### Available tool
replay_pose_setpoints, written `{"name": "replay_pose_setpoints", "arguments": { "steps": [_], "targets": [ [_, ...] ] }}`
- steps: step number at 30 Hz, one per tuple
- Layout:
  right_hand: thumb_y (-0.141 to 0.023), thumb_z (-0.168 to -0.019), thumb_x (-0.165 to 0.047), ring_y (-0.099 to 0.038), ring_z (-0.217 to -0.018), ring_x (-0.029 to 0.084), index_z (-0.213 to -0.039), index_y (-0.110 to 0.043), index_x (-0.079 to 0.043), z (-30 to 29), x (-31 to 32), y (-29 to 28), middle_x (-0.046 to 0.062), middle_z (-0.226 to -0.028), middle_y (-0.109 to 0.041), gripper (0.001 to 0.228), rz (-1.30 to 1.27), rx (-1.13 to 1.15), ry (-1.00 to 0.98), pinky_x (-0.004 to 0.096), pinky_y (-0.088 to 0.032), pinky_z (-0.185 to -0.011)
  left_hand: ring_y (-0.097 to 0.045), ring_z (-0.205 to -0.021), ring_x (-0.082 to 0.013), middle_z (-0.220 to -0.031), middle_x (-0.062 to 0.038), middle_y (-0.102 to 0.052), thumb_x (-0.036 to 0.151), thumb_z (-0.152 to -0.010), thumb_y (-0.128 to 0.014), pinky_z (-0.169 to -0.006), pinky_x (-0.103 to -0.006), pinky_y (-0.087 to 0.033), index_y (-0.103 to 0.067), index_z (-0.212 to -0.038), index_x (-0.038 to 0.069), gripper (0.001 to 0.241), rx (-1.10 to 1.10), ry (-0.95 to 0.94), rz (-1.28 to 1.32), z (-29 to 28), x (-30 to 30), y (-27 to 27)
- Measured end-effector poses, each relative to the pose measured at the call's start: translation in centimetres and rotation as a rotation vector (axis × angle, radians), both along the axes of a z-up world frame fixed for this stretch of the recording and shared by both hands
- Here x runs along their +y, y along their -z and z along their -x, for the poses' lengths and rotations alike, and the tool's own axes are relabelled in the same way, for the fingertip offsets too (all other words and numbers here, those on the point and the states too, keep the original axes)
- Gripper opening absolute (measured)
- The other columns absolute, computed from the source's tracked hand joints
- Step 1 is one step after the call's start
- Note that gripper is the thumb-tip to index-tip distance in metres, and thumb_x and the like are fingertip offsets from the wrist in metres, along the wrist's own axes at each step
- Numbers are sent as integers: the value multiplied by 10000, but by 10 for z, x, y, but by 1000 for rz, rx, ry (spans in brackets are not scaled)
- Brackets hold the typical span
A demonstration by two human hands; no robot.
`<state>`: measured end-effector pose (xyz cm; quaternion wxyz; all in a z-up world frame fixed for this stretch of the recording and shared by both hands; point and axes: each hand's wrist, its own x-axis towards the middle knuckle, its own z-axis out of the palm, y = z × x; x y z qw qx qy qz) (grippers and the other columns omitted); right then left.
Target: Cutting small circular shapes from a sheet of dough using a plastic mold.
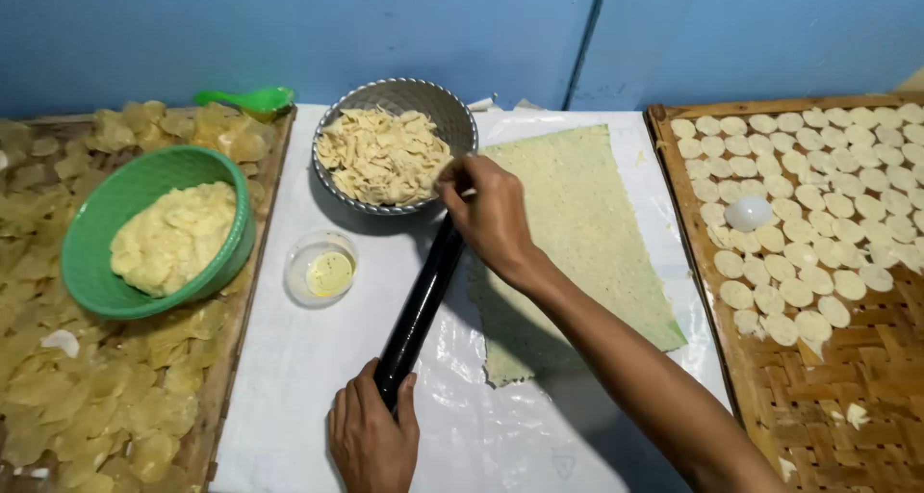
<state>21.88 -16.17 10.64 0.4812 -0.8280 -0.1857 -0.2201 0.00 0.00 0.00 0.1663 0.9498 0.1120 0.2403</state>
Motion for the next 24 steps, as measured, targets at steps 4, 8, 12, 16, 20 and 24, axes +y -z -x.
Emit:
{"name": "replay_pose_setpoints", "arguments": {
  "steps": [4, 8, 12, 16, 20, 24],
  "targets": [
    [-571, -766, 214, -737, -897, 443, -1081, -751, 77, -54, 31, 30, 304, -1049, -729, 388, 271, -34, -57, 493, -621, -714, -643, -898, -299, -928, -66, -694, 497, -941, -617, -765, -431, -479, -661, -1213, 121, 466, -27, -71, -42, -6, 2, 2],
    [-721, -942, -115, -629, -874, 368, -1146, -702, -2, -39, 20, 36, 210, -1056, -638, 234, 390, -23, -14, 443, -571, -682, -651, -906, -278, -984, -50, -693, 513, -942, -612, -740, -405, -488, -664, -1241, 126, 492, -21, -93, -96, -9, 7, 9],
    [-624, -1003, -226, -634, -1050, 322, -1158, -667, -42, -40, -47, 38, 184, -1180, -655, 244, 316, 116, 179, 459, -588, -866, -664, -1075, -270, -1248, -56, -693, 479, -966, -593, -841, -408, -472, -670, -1272, 140, 463, -75, -104, -237, -14, 10, 2],
    [-633, -995, -130, -592, -1088, 398, -1228, -654, 27, -103, -124, 71, 239, -1211, -661, 281, 519, 90, 304, 497, -540, -838, -646, -1198, -362, -1368, -171, -645, 355, -1020, -550, -1008, -475, -484, -682, -1264, 39, 421, -345, 70, -154, -25, -24, -27],
    [-513, -1007, -150, -559, -1242, 453, -1341, -590, 36, -144, -126, 73, 292, -1371, -585, 390, 715, 64, 24, 574, -494, -1030, -607, -1231, -317, -1352, -148, -651, 243, -990, -561, -1002, -431, -502, -561, -1379, 18, 450, -32, 400, 342, -48, -56, -15],
    [-336, -1086, -470, -616, -1062, 410, -1174, -670, -17, -140, -97, 49, 249, -1191, -645, 569, 755, 322, -155, 554, -516, -901, -556, -1296, -359, -1406, -190, -609, 170, -999, -506, -1064, -449, -453, -509, -1419, -12, 457, 56, 524, 389, -97, -72, 1]
  ]
}}
